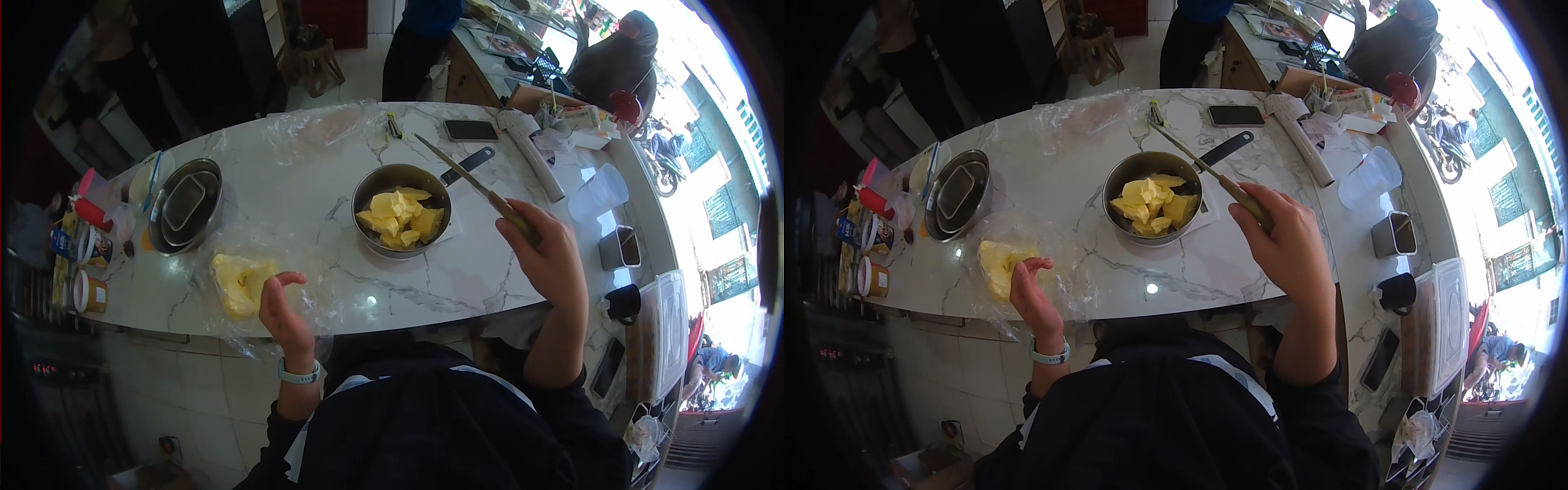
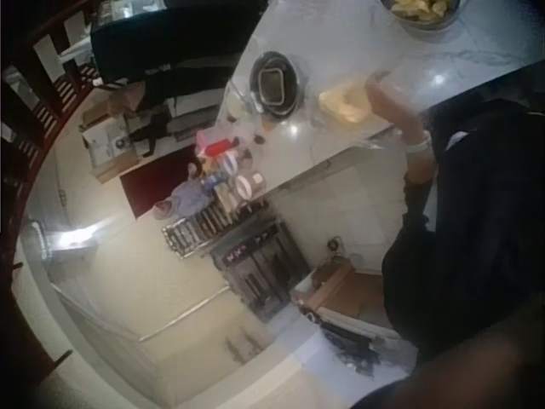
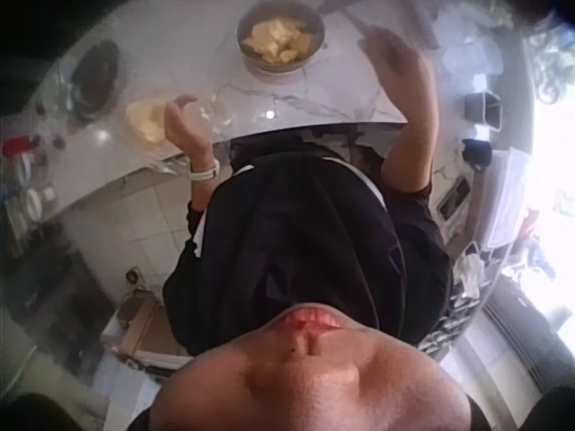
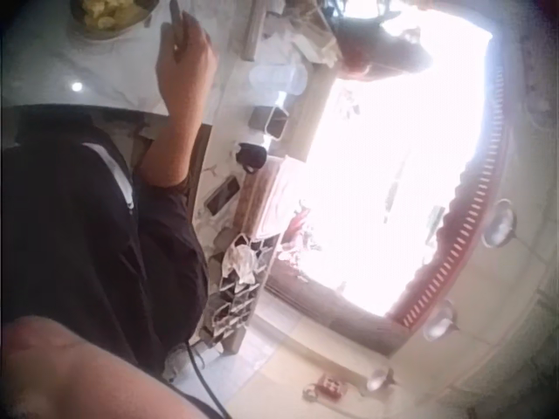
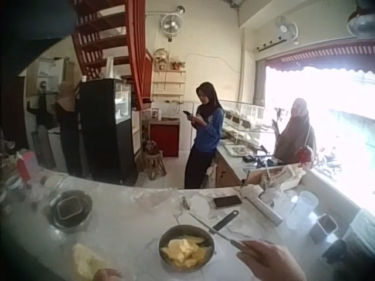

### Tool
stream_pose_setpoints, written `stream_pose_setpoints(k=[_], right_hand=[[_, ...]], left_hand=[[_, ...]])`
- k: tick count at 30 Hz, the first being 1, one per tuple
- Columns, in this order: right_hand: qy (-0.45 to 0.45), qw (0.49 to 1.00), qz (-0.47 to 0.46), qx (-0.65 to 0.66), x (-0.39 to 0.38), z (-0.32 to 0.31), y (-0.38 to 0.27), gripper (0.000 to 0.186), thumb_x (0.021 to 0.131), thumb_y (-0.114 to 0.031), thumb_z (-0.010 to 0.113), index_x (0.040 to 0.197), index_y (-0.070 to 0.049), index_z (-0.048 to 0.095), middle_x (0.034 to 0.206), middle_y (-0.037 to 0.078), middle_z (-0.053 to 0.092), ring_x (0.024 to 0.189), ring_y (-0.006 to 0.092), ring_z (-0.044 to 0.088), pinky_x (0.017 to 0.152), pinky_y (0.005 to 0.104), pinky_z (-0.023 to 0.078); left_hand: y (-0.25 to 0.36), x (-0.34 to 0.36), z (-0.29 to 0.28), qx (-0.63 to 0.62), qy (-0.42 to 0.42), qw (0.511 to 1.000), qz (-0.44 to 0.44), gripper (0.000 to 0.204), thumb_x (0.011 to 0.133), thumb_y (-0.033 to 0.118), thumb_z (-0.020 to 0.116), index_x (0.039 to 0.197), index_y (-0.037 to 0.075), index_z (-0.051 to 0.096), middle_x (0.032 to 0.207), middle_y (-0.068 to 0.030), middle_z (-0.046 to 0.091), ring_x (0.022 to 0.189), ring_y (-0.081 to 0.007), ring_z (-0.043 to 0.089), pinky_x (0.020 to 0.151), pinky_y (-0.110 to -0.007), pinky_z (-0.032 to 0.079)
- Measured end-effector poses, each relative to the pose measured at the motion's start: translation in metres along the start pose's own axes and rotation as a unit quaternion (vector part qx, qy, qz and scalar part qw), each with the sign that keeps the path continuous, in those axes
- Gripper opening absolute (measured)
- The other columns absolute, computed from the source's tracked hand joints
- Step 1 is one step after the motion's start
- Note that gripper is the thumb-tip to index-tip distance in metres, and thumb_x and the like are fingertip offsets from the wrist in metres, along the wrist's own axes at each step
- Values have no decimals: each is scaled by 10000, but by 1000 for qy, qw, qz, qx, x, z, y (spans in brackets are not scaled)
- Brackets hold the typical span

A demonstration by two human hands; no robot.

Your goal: The person slices a block of butter from a plastic bag and places the pieces into a small pot.

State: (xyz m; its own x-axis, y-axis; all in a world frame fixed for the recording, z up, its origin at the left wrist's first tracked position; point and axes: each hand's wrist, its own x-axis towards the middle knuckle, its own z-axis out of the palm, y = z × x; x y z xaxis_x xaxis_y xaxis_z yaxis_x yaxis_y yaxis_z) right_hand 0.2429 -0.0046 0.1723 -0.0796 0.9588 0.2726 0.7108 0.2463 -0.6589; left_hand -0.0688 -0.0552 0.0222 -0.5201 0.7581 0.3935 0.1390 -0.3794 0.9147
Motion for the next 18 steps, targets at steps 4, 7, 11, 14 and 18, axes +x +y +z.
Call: stream_pose_setpoints(k=[4,7,11,14,18], right_hand=[[2,1000,6,-12,10,-1,-5,301,866,-192,673,1098,-2,653,868,174,662,691,274,631,650,341,486],[-6,1000,11,-15,16,2,-5,309,868,-204,668,1102,-3,653,870,178,663,682,276,626,645,350,484],[-26,999,13,-26,18,13,-5,303,871,-208,657,1091,0,656,837,183,661,675,287,625,645,360,484],[-33,999,8,-18,19,18,-4,292,870,-203,654,1077,3,658,817,187,659,671,296,624,647,365,485],[-15,1000,14,-7,16,19,0,285,867,-199,656,1066,4,659,813,189,660,671,304,625,649,371,487]], left_hand=[[2,8,-31,-1,70,997,-32,372,1030,271,382,897,1,601,884,-89,631,854,-185,580,874,-326,427],[-4,6,-54,-37,146,985,-80,351,1031,282,394,911,23,598,883,-67,618,846,-171,574,859,-324,431],[-5,-3,-68,-26,162,982,-94,340,1032,300,399,933,38,591,873,-51,601,837,-158,568,843,-324,435],[-8,-5,-74,-27,167,980,-108,340,1032,301,397,938,38,589,868,-50,598,835,-155,568,837,-323,437],[-8,-3,-73,-27,154,981,-113,338,1031,294,395,940,35,591,866,-53,598,832,-153,570,825,-319,441]])
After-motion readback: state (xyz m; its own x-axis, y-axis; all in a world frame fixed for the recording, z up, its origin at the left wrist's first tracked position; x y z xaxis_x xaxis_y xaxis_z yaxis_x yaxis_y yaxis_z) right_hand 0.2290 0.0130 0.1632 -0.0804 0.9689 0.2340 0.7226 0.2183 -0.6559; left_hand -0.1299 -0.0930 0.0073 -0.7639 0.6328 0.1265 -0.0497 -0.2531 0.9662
